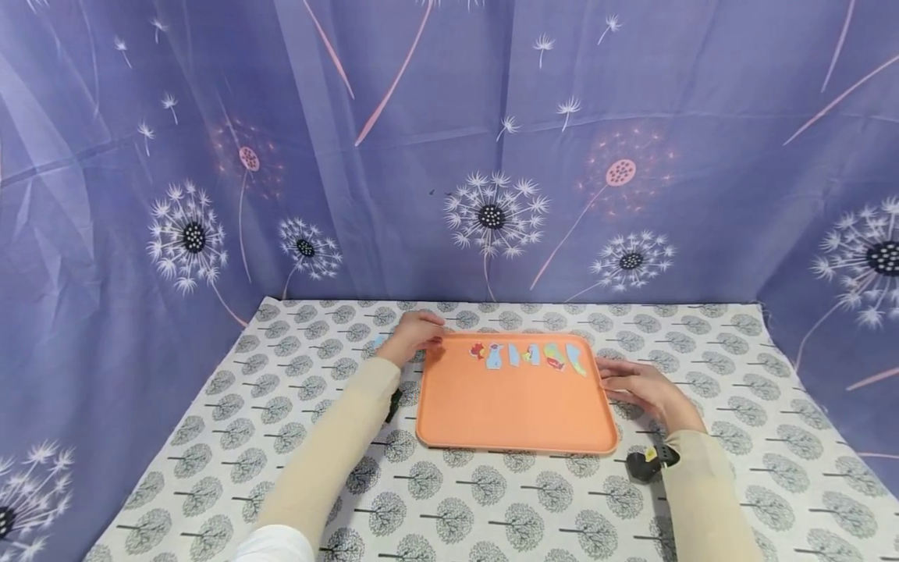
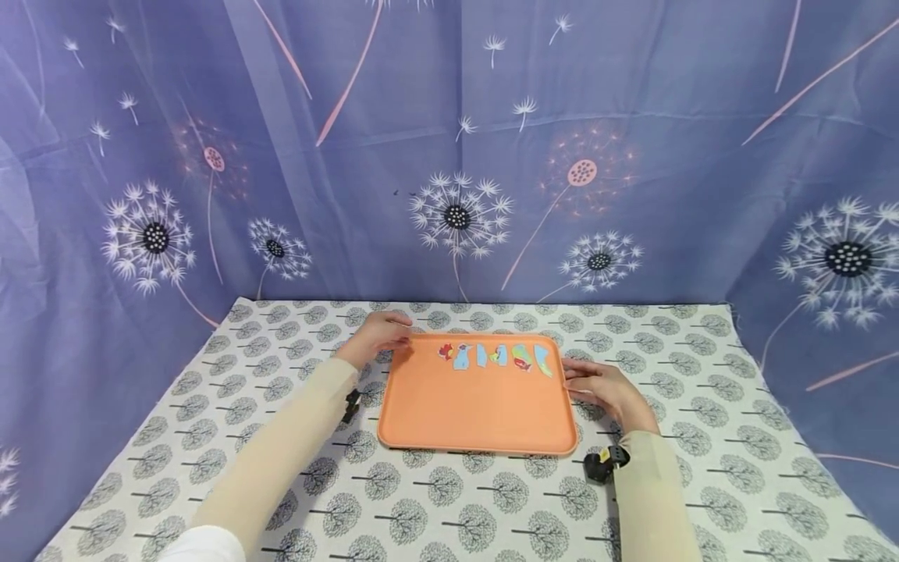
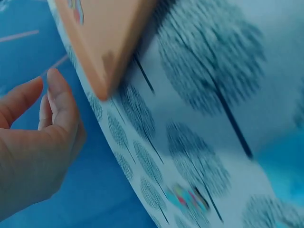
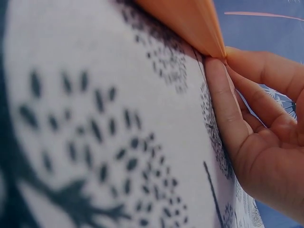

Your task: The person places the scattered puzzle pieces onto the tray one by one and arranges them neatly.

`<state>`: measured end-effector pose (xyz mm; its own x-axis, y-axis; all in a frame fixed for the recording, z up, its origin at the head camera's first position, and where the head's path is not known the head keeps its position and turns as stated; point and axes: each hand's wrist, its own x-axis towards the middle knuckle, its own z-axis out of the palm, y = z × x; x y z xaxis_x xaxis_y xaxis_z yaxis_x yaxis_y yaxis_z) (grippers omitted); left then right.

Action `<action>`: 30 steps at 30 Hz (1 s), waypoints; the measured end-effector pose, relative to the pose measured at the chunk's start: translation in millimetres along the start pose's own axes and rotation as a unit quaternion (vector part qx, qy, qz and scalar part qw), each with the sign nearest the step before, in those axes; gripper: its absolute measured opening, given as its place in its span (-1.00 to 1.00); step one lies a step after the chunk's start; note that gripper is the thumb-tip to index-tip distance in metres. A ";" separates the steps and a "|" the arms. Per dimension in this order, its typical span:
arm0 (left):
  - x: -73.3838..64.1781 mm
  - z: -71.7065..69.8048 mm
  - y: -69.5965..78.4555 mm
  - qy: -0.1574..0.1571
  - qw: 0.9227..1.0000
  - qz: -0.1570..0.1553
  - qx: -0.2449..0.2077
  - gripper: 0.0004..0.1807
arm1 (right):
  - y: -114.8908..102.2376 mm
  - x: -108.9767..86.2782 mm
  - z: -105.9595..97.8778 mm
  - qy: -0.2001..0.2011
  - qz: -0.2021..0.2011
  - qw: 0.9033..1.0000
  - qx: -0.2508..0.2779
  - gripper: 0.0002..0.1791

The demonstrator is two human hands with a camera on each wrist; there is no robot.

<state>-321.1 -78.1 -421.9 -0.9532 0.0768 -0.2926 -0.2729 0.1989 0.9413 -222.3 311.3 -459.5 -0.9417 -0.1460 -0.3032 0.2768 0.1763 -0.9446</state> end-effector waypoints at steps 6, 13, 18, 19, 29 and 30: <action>-5.7 -40.7 -0.8 0.022 0.999 -0.007 -0.028 -0.58 | 0.7 0.0 -0.7 -0.003 -0.001 1.000 0.003 -0.27; -10.1 -80.2 -10.4 0.050 0.999 0.000 -0.001 -0.54 | 0.5 0.3 -2.2 0.003 0.007 1.000 0.002 -0.24; -9.6 -98.4 -25.6 0.055 0.998 -0.010 0.007 -0.50 | 1.2 0.1 -1.7 0.003 0.003 1.000 0.010 -0.25; -9.4 -100.9 -28.1 0.055 0.998 -0.009 0.008 -0.49 | 1.4 0.0 -1.9 0.000 0.000 1.000 0.009 -0.25; -11.5 -110.1 -41.9 0.026 0.997 -0.055 0.054 -0.41 | 3.8 2.8 -3.8 -0.013 -0.017 1.000 0.018 -0.26; -11.5 -110.8 -43.1 0.019 0.996 -0.057 0.064 -0.40 | 4.2 3.0 -4.1 -0.015 -0.017 1.000 0.016 -0.25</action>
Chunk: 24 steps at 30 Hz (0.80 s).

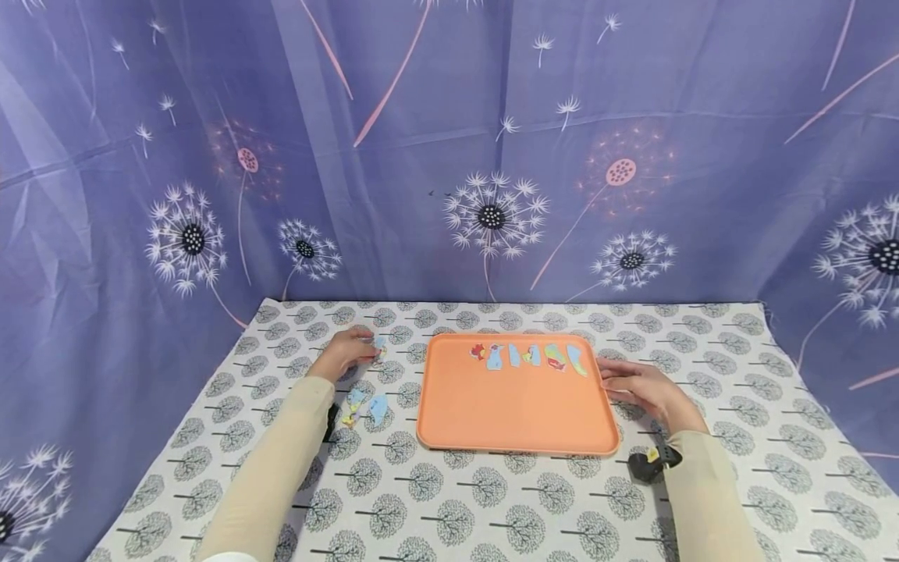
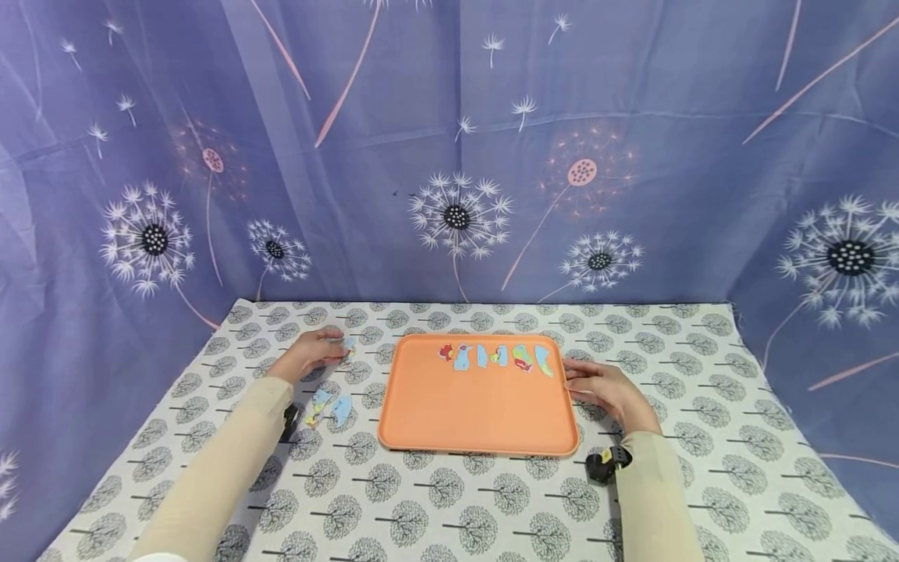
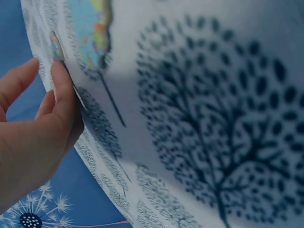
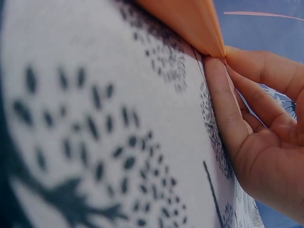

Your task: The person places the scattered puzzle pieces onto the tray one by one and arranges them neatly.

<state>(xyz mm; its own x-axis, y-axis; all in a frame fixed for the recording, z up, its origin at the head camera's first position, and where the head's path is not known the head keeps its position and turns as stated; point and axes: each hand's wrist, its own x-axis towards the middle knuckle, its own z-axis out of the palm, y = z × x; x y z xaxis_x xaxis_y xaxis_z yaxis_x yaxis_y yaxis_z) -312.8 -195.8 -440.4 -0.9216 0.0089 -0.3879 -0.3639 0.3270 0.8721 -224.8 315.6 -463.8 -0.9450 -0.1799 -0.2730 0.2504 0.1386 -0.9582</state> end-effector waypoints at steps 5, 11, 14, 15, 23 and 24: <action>1.8 -3.4 -6.7 -0.019 0.997 0.011 0.068 -0.36 | 2.5 2.0 -1.0 0.001 0.002 1.000 -0.004 -0.25; 6.0 -3.0 -7.9 -0.007 0.989 0.023 0.145 -0.32 | 3.0 3.0 -1.5 0.007 0.003 1.000 -0.002 -0.25; 5.1 -1.8 -6.4 -0.011 0.988 0.027 0.153 -0.25 | 2.1 2.7 -0.6 0.008 0.006 1.000 0.001 -0.24; 4.3 -1.5 -5.9 -0.013 0.988 0.026 0.155 -0.23 | 2.0 2.7 -0.3 0.009 0.007 1.000 0.002 -0.24; 4.4 -1.8 -4.4 -0.024 0.982 0.041 0.184 -0.27 | 1.0 2.3 0.7 0.008 0.009 1.000 0.001 -0.24; 4.7 -2.0 -4.4 -0.024 0.982 0.043 0.182 -0.27 | 0.8 2.4 0.8 0.009 0.008 1.000 0.001 -0.24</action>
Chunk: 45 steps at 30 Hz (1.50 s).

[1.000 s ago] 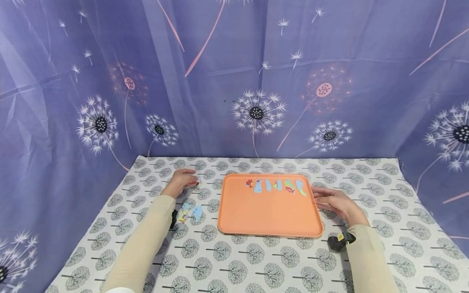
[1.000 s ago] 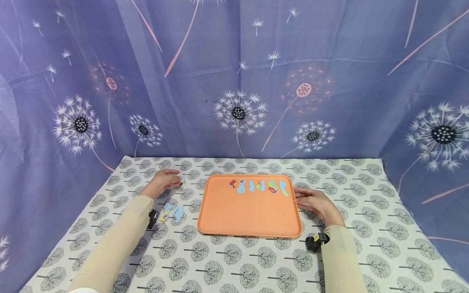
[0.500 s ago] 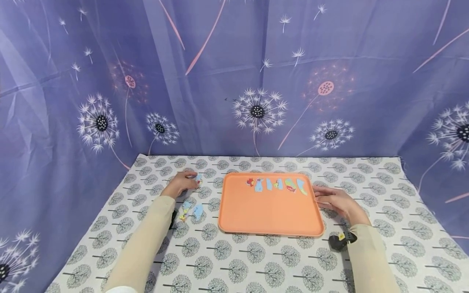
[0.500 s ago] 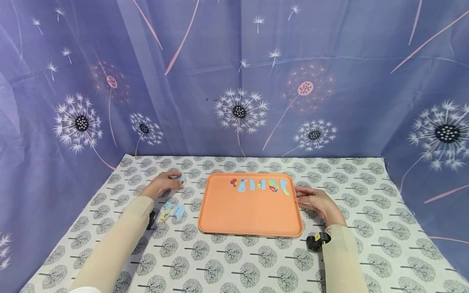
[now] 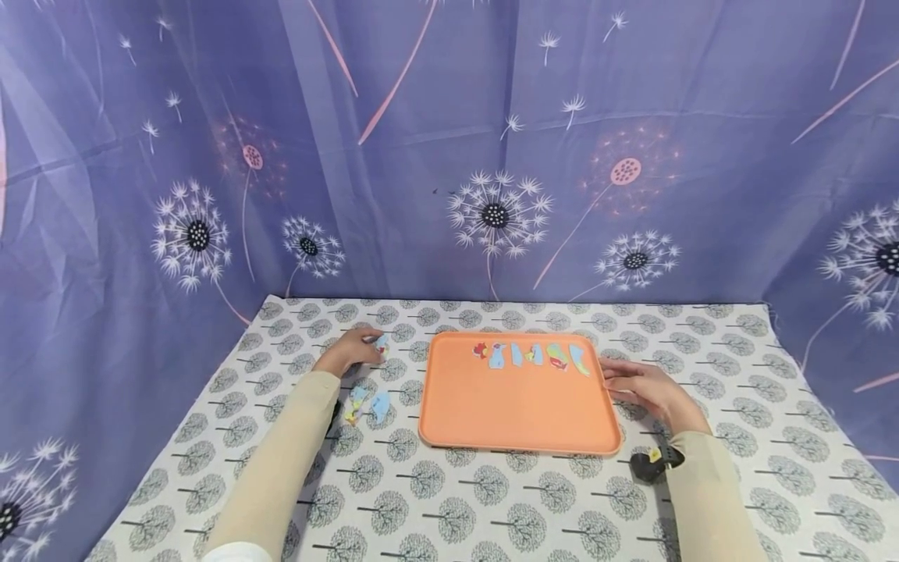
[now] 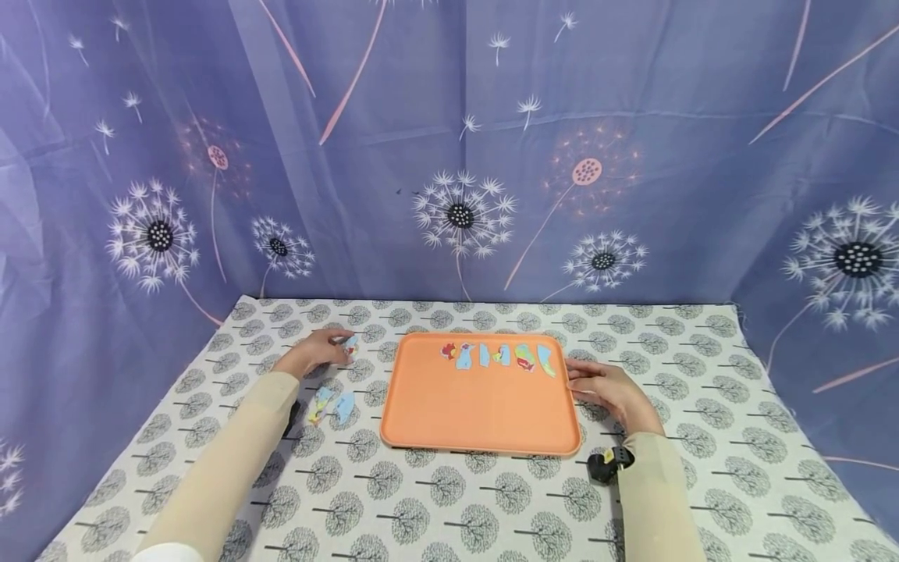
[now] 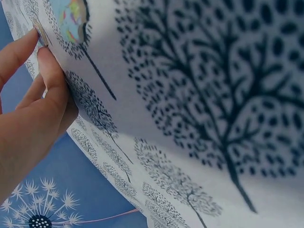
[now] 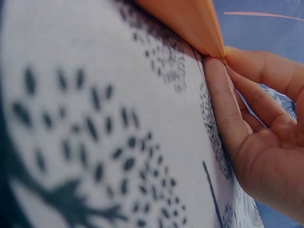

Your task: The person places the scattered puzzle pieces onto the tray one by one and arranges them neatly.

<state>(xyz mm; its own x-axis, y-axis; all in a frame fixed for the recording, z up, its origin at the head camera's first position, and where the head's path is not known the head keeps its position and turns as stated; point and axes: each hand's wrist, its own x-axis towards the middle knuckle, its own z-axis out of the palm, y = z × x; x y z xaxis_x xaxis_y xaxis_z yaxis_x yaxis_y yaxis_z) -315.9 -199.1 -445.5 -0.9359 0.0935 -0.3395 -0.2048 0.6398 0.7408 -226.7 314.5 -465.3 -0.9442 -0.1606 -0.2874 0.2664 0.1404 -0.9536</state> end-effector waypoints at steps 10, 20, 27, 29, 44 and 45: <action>-2.2 3.1 3.3 0.018 0.999 0.032 -0.024 -0.28 | -1.7 -0.5 0.1 0.000 -0.001 1.000 -0.004 -0.25; 2.1 6.5 7.6 0.040 0.994 0.045 -0.096 -0.40 | -2.3 -1.9 1.3 -0.001 0.003 1.000 -0.013 -0.25; 0.7 9.2 12.7 0.029 0.990 0.045 -0.131 -0.42 | -0.9 -1.8 0.9 -0.005 -0.001 1.000 -0.008 -0.25; 0.7 10.9 14.9 0.023 0.989 0.044 -0.136 -0.41 | -0.7 -1.9 0.4 -0.005 -0.002 1.000 -0.007 -0.25; 3.3 45.2 46.1 -0.030 0.965 0.049 -0.255 -0.35 | -1.7 -1.0 -0.7 -0.004 -0.001 1.000 -0.011 -0.26; 3.4 47.4 49.2 -0.033 0.964 0.048 -0.260 -0.35 | -2.1 -1.0 -0.8 -0.003 0.000 1.000 -0.013 -0.26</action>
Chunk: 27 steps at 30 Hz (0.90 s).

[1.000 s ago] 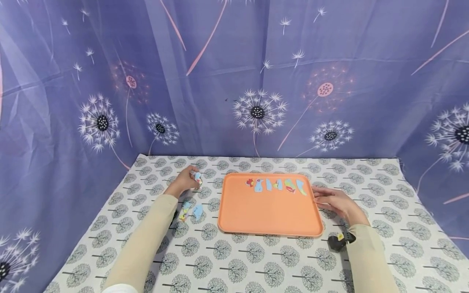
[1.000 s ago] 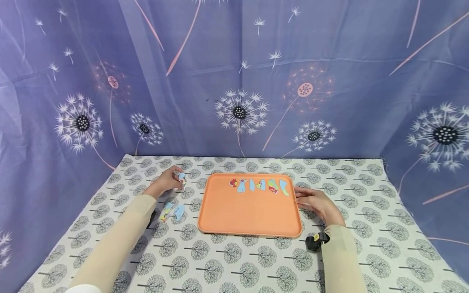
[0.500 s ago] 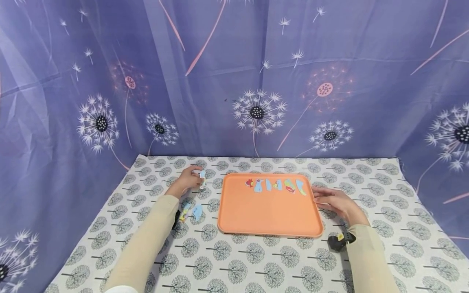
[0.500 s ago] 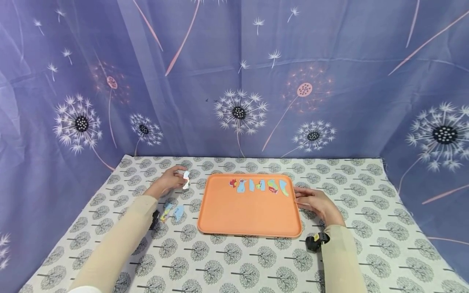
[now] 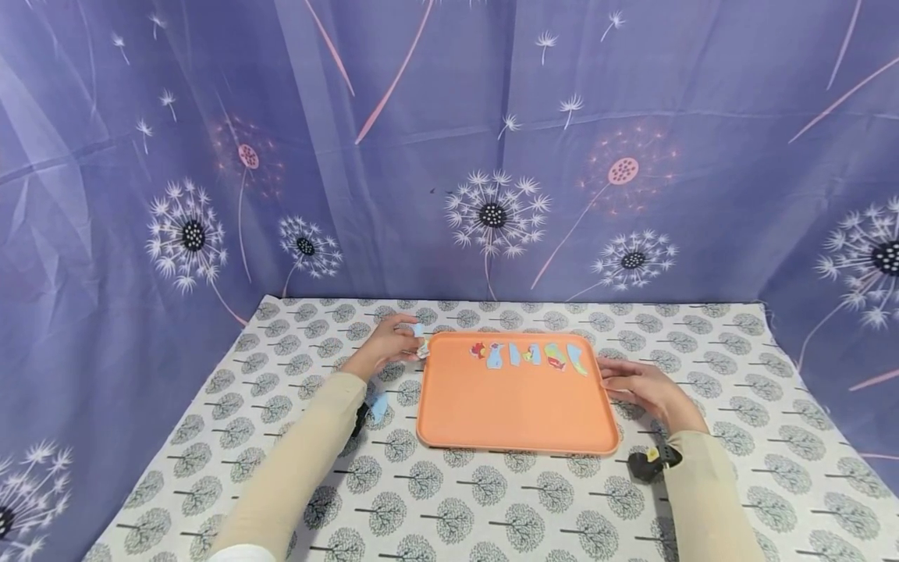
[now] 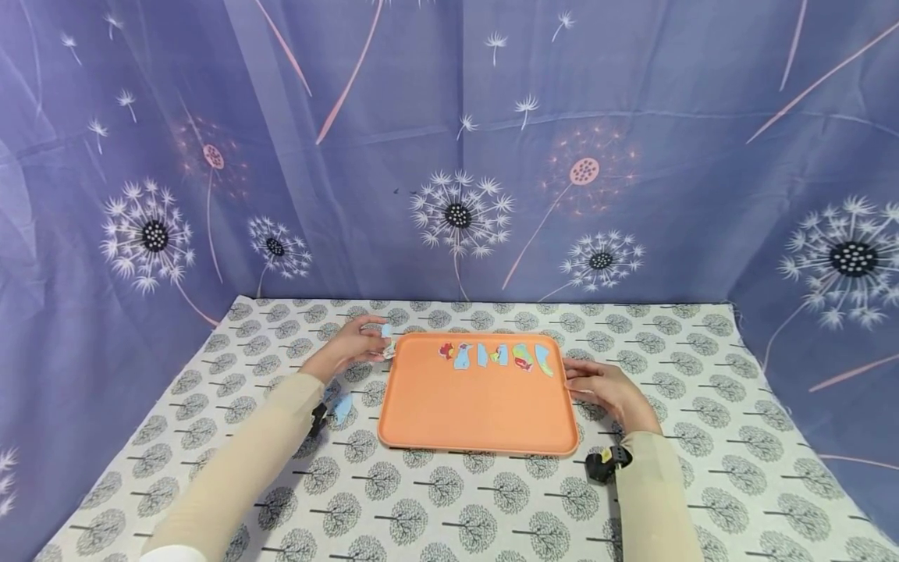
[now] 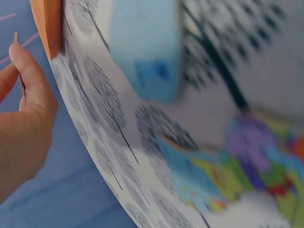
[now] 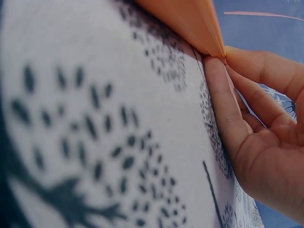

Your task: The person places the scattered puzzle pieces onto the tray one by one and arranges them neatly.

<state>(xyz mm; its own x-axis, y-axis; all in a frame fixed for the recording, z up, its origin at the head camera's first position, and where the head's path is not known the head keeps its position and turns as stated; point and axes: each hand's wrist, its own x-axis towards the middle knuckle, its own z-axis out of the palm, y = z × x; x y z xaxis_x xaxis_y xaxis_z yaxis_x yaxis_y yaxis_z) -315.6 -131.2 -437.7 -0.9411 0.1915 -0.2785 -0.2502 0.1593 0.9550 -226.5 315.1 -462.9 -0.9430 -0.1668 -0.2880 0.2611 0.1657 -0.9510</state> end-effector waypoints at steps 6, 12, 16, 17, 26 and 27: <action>2.4 18.6 6.4 -0.016 1.000 -0.002 0.008 -0.37 | -3.6 -0.8 -0.6 0.001 -0.006 1.000 0.001 -0.27; 3.7 32.3 3.7 -0.039 0.999 -0.004 0.018 -0.40 | -1.8 -0.3 0.0 -0.002 -0.001 1.000 0.005 -0.26; 4.4 39.5 2.9 -0.041 0.999 0.002 0.022 -0.40 | -1.2 -0.7 0.8 -0.006 -0.001 1.000 0.008 -0.26; 4.9 41.2 2.8 -0.040 0.999 0.003 0.022 -0.40 | -1.0 -0.6 0.9 -0.007 -0.002 1.000 0.009 -0.26; 11.5 56.9 2.5 -0.013 0.999 0.008 0.051 -0.47 | 0.5 -0.7 0.8 -0.004 -0.006 1.000 0.006 -0.28; 11.7 59.3 3.2 -0.008 0.998 0.006 0.057 -0.49 | 0.4 -1.0 0.9 -0.003 -0.004 1.000 0.004 -0.28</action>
<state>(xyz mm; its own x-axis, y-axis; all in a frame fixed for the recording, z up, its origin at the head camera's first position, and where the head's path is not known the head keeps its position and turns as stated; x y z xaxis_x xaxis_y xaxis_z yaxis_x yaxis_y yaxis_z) -313.9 -71.0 -443.9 -0.9401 0.2094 -0.2689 -0.2102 0.2649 0.9411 -225.2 314.5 -463.0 -0.9440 -0.1743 -0.2802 0.2546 0.1556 -0.9544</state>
